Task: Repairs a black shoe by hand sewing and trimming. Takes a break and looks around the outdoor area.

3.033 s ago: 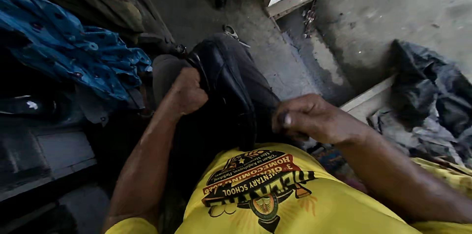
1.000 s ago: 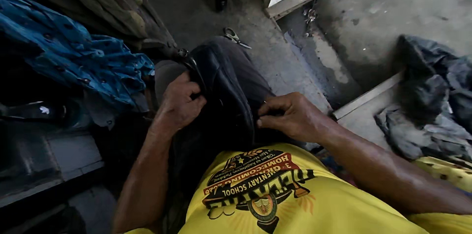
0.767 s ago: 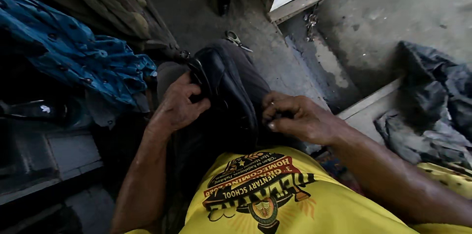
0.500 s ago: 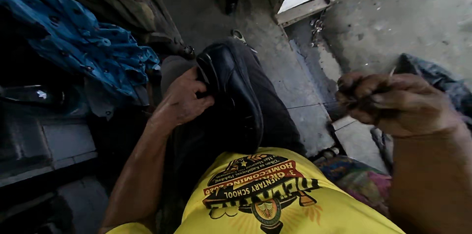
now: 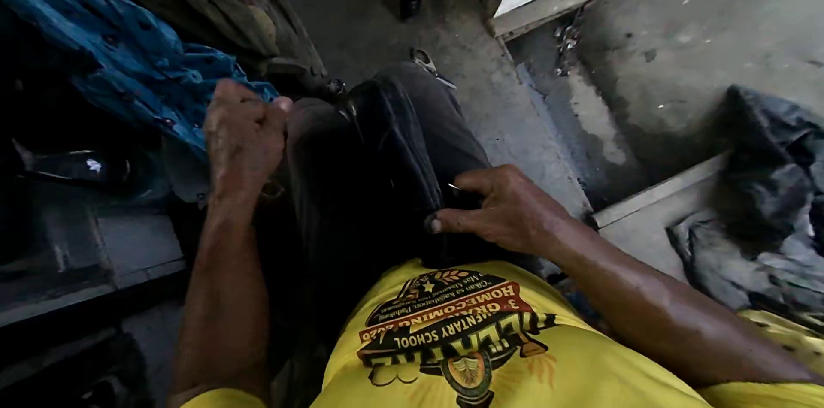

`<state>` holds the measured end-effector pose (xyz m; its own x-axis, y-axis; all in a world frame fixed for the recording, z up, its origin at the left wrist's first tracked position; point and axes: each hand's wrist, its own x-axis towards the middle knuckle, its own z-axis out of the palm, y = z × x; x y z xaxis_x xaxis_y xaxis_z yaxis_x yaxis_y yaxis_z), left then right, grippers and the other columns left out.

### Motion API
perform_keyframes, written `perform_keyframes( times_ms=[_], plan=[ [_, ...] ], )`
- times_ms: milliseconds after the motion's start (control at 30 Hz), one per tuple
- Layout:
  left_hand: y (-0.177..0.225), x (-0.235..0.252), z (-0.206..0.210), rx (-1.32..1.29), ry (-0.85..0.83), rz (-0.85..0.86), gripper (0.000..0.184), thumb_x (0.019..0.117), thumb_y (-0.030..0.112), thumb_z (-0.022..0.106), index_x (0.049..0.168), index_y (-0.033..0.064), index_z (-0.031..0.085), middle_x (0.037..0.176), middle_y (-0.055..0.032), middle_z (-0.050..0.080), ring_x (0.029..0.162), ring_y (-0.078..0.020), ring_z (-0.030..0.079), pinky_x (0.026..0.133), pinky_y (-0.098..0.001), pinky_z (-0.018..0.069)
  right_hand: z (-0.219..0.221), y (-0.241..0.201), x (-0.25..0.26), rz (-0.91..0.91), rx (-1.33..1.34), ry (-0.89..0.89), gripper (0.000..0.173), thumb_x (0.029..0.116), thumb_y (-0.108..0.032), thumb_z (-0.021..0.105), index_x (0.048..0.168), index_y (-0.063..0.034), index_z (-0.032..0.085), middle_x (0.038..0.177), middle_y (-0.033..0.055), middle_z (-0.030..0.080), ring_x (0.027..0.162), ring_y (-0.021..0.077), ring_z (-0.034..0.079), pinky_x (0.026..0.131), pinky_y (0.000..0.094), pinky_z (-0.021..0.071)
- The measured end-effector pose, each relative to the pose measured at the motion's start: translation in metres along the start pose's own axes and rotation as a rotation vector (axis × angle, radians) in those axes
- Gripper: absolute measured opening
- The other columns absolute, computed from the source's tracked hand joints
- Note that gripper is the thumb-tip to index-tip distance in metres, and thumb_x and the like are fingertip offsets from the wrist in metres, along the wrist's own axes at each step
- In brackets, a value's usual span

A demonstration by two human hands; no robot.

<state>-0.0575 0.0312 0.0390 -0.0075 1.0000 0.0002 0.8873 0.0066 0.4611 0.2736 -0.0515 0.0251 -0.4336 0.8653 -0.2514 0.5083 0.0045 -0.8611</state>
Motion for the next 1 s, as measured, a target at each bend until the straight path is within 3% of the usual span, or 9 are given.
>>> perform_keyframes(
  times_ms=[67, 167, 233, 333, 467, 667, 800, 933, 1000],
  plan=[
    [-0.008, -0.001, -0.001, -0.435, 0.057, 0.050, 0.032, 0.1042, 0.034, 0.055, 0.105, 0.0048, 0.067, 0.109, -0.0019, 0.066, 0.094, -0.0098, 0.065, 0.086, -0.0313, 0.0553, -0.003, -0.002, 0.003, -0.018, 0.061, -0.034, 0.037, 0.0828, -0.050, 0.082, 0.074, -0.0173, 0.066, 0.061, -0.0061, 0.060, 0.053, 0.0030, 0.056, 0.047, 0.0232, 0.0469],
    [0.007, -0.005, 0.002, -1.339, -0.226, 0.131, 0.040, 0.1110, 0.031, 0.032, 0.118, 0.0135, 0.068, 0.122, -0.0014, 0.070, 0.112, -0.0179, 0.068, 0.100, -0.0396, 0.0552, -0.005, -0.006, 0.009, -0.033, 0.130, -0.068, 0.033, 0.0852, -0.041, 0.082, 0.074, -0.0156, 0.065, 0.060, -0.0055, 0.059, 0.052, 0.0025, 0.054, 0.046, 0.0206, 0.0442],
    [0.021, -0.001, 0.005, -1.567, -0.313, 0.097, 0.053, 0.1124, 0.037, 0.019, 0.116, 0.0192, 0.069, 0.104, 0.0028, 0.073, 0.100, -0.0149, 0.070, 0.094, -0.0381, 0.0586, -0.004, -0.005, 0.013, -0.037, 0.151, -0.069, 0.033, 0.0840, -0.038, 0.084, 0.072, -0.0149, 0.064, 0.059, -0.0047, 0.059, 0.050, 0.0034, 0.053, 0.044, 0.0211, 0.0435],
    [0.020, 0.023, 0.012, -1.553, -0.258, -0.141, 0.051, 0.1135, 0.036, 0.018, 0.106, 0.0153, 0.064, 0.065, 0.0094, 0.055, 0.056, -0.0036, 0.054, 0.060, -0.0206, 0.0533, -0.002, -0.005, 0.016, -0.035, 0.153, -0.081, 0.036, 0.0839, -0.035, 0.085, 0.067, -0.0138, 0.061, 0.056, -0.0036, 0.055, 0.048, 0.0047, 0.050, 0.044, 0.0214, 0.0401],
    [0.000, 0.066, 0.022, -1.412, -0.050, -0.393, 0.041, 0.1130, 0.035, 0.030, 0.098, 0.0140, 0.062, 0.054, 0.0113, 0.040, 0.042, -0.0014, 0.038, 0.044, -0.0158, 0.0388, 0.001, -0.004, 0.021, -0.034, 0.200, -0.091, 0.036, 0.0849, -0.024, 0.084, 0.065, -0.0126, 0.057, 0.054, -0.0029, 0.051, 0.047, 0.0048, 0.046, 0.043, 0.0207, 0.0378],
    [-0.012, 0.094, 0.018, -1.351, 0.030, -0.411, 0.040, 0.1130, 0.034, 0.030, 0.094, 0.0155, 0.060, 0.052, 0.0124, 0.036, 0.040, -0.0005, 0.034, 0.042, -0.0154, 0.0361, 0.002, 0.000, 0.028, -0.038, 0.205, -0.101, 0.032, 0.0882, -0.020, 0.080, 0.067, -0.0111, 0.058, 0.055, -0.0018, 0.050, 0.047, 0.0059, 0.046, 0.043, 0.0214, 0.0371],
    [-0.004, 0.041, 0.009, -1.102, -0.180, -0.279, 0.042, 0.1116, 0.042, 0.031, 0.093, 0.0189, 0.061, 0.064, 0.0109, 0.056, 0.052, -0.0016, 0.053, 0.054, -0.0187, 0.0508, -0.004, 0.012, 0.024, -0.078, 0.261, -0.123, 0.031, 0.0888, -0.022, 0.079, 0.068, -0.0117, 0.058, 0.057, -0.0032, 0.051, 0.050, 0.0048, 0.047, 0.046, 0.0204, 0.0387],
    [0.024, -0.042, 0.023, -0.917, -0.438, -0.004, 0.036, 0.0883, 0.057, 0.072, 0.096, 0.0221, 0.073, 0.088, 0.0095, 0.072, 0.078, -0.0039, 0.068, 0.071, -0.0257, 0.0595, -0.004, 0.013, 0.017, -0.129, 0.330, -0.144, 0.026, 0.0873, -0.020, 0.080, 0.072, -0.0114, 0.061, 0.060, -0.0035, 0.055, 0.052, 0.0040, 0.050, 0.047, 0.0190, 0.0421],
    [0.051, -0.062, 0.037, -1.072, -0.501, 0.049, 0.030, 0.0825, 0.029, 0.085, 0.104, 0.0125, 0.072, 0.092, 0.0019, 0.075, 0.082, -0.0070, 0.072, 0.071, -0.0260, 0.0620, -0.002, 0.008, 0.013, -0.151, 0.321, -0.155, 0.025, 0.0871, -0.022, 0.079, 0.073, -0.0125, 0.061, 0.061, -0.0046, 0.056, 0.053, 0.0029, 0.052, 0.047, 0.0182, 0.0427]
  ],
)
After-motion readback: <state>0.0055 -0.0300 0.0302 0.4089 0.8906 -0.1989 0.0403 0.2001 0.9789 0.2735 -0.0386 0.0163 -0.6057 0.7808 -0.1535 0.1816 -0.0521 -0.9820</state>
